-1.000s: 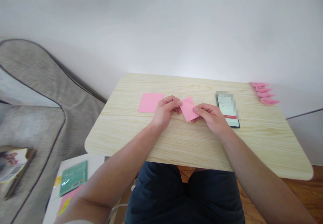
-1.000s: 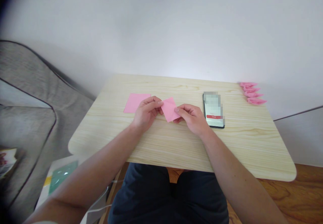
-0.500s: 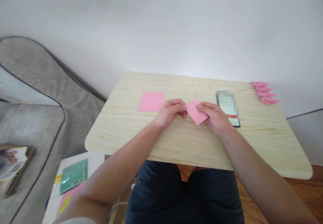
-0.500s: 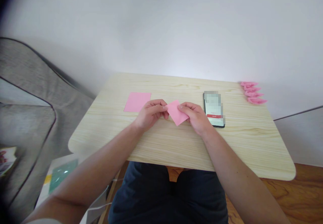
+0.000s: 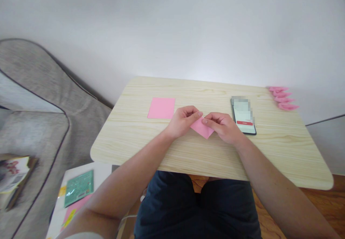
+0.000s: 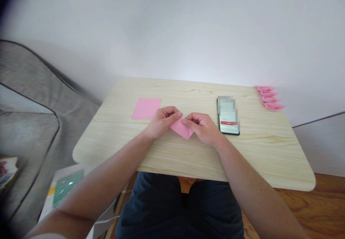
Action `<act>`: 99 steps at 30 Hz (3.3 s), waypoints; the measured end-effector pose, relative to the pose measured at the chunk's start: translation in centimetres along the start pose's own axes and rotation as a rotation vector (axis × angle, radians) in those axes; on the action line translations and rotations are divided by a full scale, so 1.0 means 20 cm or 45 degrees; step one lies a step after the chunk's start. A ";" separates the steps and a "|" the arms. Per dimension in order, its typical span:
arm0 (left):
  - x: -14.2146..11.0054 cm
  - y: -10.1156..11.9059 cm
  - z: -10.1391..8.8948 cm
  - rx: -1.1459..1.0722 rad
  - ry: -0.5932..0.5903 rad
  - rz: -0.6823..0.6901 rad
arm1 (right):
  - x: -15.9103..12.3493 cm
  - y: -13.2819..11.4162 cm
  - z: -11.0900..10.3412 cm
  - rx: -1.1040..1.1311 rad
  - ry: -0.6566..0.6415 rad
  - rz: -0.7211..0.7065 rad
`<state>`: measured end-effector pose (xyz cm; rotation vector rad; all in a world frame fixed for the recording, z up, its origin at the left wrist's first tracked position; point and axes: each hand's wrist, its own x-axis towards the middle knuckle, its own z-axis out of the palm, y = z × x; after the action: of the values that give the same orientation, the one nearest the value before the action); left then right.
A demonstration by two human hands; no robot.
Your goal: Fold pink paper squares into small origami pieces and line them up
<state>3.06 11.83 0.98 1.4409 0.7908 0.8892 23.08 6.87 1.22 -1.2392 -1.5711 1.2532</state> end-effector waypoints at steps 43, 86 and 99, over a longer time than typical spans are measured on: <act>0.00 0.00 -0.01 -0.235 0.041 0.057 | 0.01 0.00 -0.02 0.292 0.193 0.086; -0.75 -0.05 0.18 1.301 0.040 0.425 | -0.63 0.04 0.20 -0.996 0.222 -0.301; -0.77 -0.07 0.19 1.296 0.123 0.412 | -0.62 0.06 0.32 -1.066 0.548 -0.164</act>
<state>-0.83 -3.36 -1.50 2.4796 1.1870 0.8233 20.37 -6.67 -1.23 -1.7204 -1.8482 0.1711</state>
